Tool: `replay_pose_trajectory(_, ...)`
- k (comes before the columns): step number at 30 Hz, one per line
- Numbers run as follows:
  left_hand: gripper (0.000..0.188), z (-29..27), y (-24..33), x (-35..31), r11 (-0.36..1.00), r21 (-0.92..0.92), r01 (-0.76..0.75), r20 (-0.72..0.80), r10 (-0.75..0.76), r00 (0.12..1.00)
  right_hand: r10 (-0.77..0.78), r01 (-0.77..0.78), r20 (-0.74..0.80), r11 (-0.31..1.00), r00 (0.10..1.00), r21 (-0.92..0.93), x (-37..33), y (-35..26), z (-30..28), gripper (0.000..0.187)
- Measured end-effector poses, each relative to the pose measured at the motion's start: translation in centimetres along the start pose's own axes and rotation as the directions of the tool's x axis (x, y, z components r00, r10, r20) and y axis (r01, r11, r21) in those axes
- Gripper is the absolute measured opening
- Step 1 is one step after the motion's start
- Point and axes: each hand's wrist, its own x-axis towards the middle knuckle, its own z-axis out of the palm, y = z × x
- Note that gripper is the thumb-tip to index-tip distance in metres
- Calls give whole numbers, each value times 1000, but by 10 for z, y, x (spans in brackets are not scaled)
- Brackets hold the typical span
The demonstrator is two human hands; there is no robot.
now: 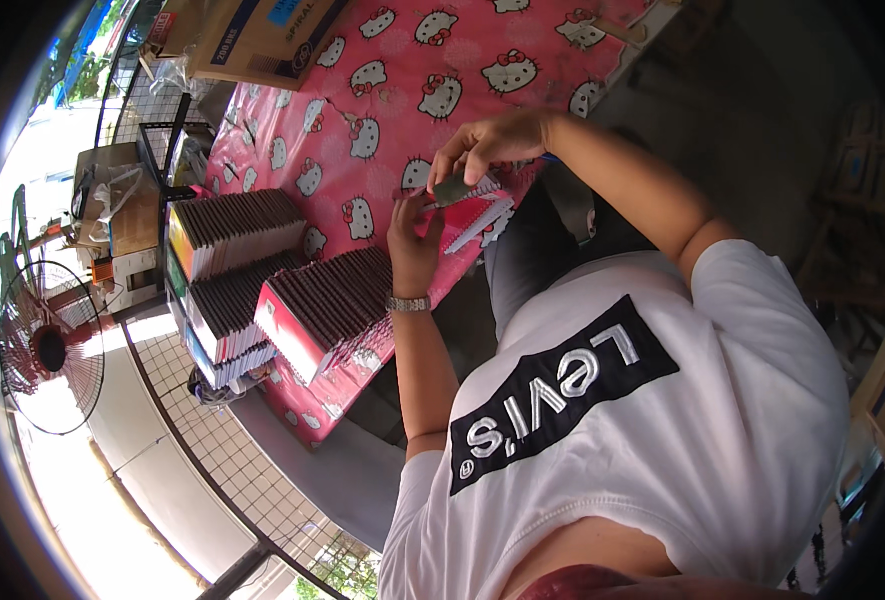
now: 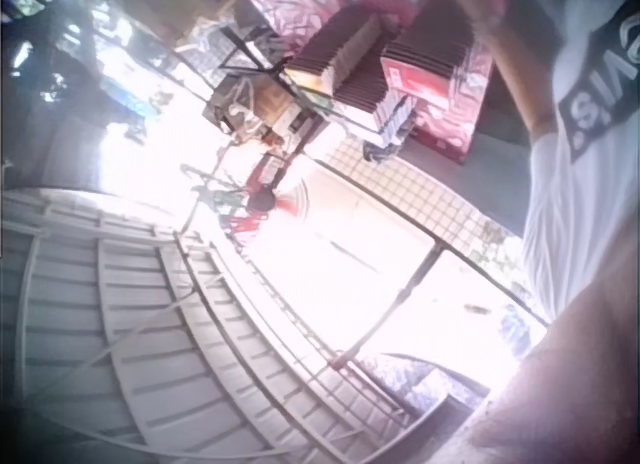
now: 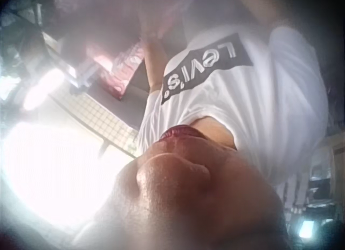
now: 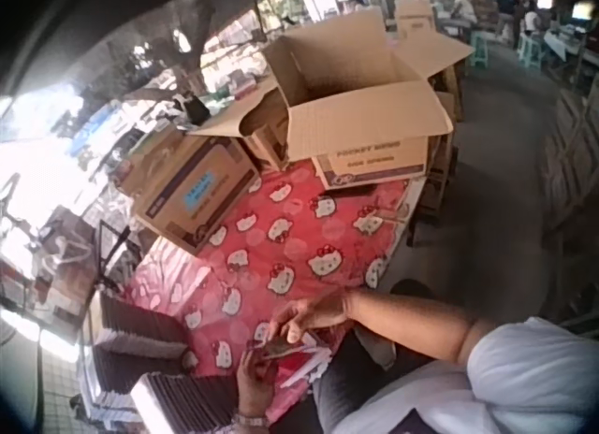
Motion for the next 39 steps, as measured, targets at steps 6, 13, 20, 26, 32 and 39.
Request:
replay_pose_trajectory(6,28,-1,-4,4,997,-74,35,5,-35,999,-189,143,135,945,973,295,8,-4,3,40)
replay_pose_trajectory(13,24,1,-18,3,986,-151,64,-9,-67,998,-48,50,-72,998,996,37,15,-10,-10,46)
replay_pose_trajectory(20,19,12,-2,7,955,-291,47,-155,-95,983,-550,-360,-514,370,658,-856,-19,72,-76,76)
replay_pose_trajectory(26,19,25,-18,-23,890,-426,160,-267,-293,918,-624,-479,-536,279,568,-832,-68,97,11,69)
replay_pose_trajectory(32,20,43,5,-10,979,-203,18,-500,-120,858,-484,-444,-517,267,706,-855,-89,100,44,54)
replay_pose_trajectory(39,21,44,-12,-8,987,-146,62,-522,-130,843,-638,-116,-386,422,667,-899,-59,52,83,57)
